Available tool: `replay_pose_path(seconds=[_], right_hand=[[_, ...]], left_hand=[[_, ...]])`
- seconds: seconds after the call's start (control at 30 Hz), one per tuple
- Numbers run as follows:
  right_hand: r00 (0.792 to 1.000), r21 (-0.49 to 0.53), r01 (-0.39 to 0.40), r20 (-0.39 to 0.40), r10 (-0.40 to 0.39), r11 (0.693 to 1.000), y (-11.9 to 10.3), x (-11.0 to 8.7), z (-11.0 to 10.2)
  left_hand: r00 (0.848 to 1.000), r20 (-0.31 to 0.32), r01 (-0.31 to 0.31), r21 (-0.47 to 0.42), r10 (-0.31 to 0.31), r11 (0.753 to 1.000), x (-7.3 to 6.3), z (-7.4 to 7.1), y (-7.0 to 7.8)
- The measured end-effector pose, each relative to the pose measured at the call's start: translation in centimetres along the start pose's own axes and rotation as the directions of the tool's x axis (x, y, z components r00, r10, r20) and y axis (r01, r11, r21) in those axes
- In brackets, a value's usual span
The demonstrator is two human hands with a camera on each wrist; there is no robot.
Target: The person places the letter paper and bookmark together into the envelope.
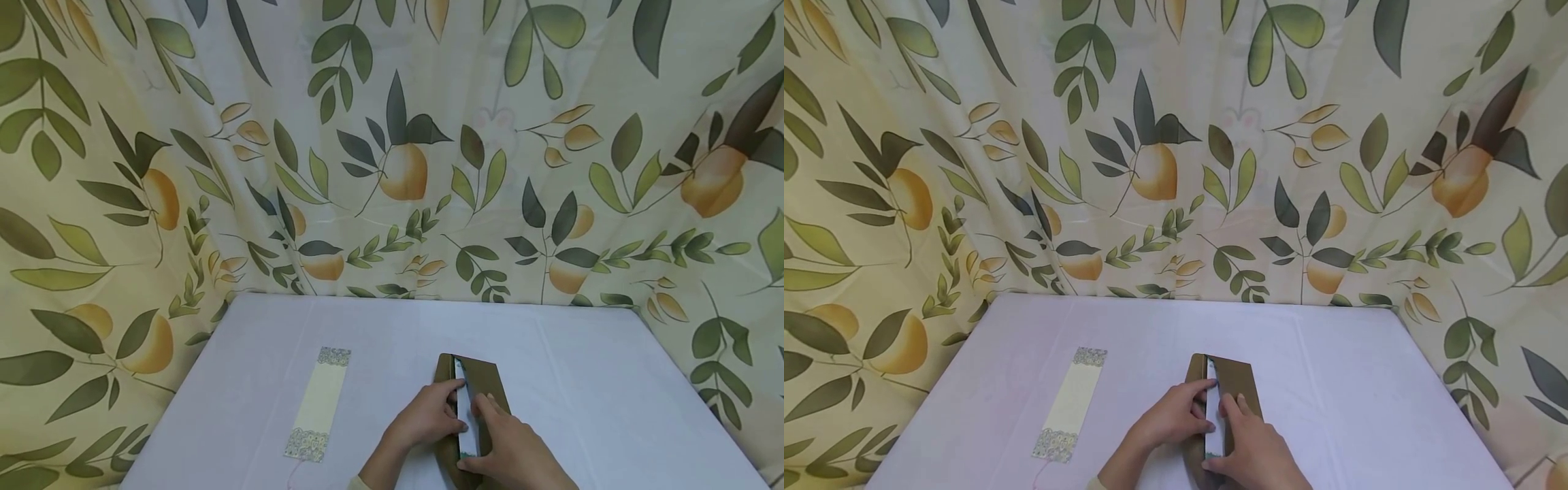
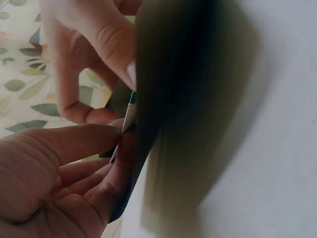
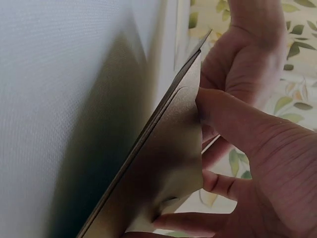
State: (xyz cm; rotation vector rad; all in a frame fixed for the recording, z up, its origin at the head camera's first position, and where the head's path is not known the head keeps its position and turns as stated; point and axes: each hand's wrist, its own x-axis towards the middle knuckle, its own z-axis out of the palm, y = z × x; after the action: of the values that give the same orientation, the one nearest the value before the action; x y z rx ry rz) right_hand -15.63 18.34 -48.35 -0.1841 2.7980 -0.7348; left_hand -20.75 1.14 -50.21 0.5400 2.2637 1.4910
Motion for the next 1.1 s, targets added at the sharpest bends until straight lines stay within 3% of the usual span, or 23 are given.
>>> replay_pose_path(seconds=[0.37,0.57,0.77,0.97,1.1], right_hand=[[0.999,0.021,0.029,-0.026,-0.028,0.999,0.1,-0.2,-0.1],[0.999,0.001,0.032,-0.016,-0.032,0.999,0.2,-0.1,0.0],[0.999,0.003,0.038,-0.013,-0.038,0.999,0.3,-0.1,0.1],[0.999,-0.003,0.037,-0.005,-0.037,0.999,0.2,-0.1,0.1],[1.000,-0.011,0.026,0.001,-0.026,1.000,0.1,0.0,0.1]], left_hand=[[1.000,0.006,-0.020,-0.083,0.021,0.996,0.5,1.1,-0.7],[1.000,0.006,-0.002,-0.095,0.003,0.995,0.5,1.6,-0.8],[1.000,0.010,0.019,-0.078,-0.019,0.997,0.5,1.5,-0.7],[0.999,-0.045,0.024,0.039,-0.022,0.999,0.1,0.9,-0.2],[0.998,-0.061,-0.003,0.016,0.004,1.000,-0.2,0.2,0.1]])
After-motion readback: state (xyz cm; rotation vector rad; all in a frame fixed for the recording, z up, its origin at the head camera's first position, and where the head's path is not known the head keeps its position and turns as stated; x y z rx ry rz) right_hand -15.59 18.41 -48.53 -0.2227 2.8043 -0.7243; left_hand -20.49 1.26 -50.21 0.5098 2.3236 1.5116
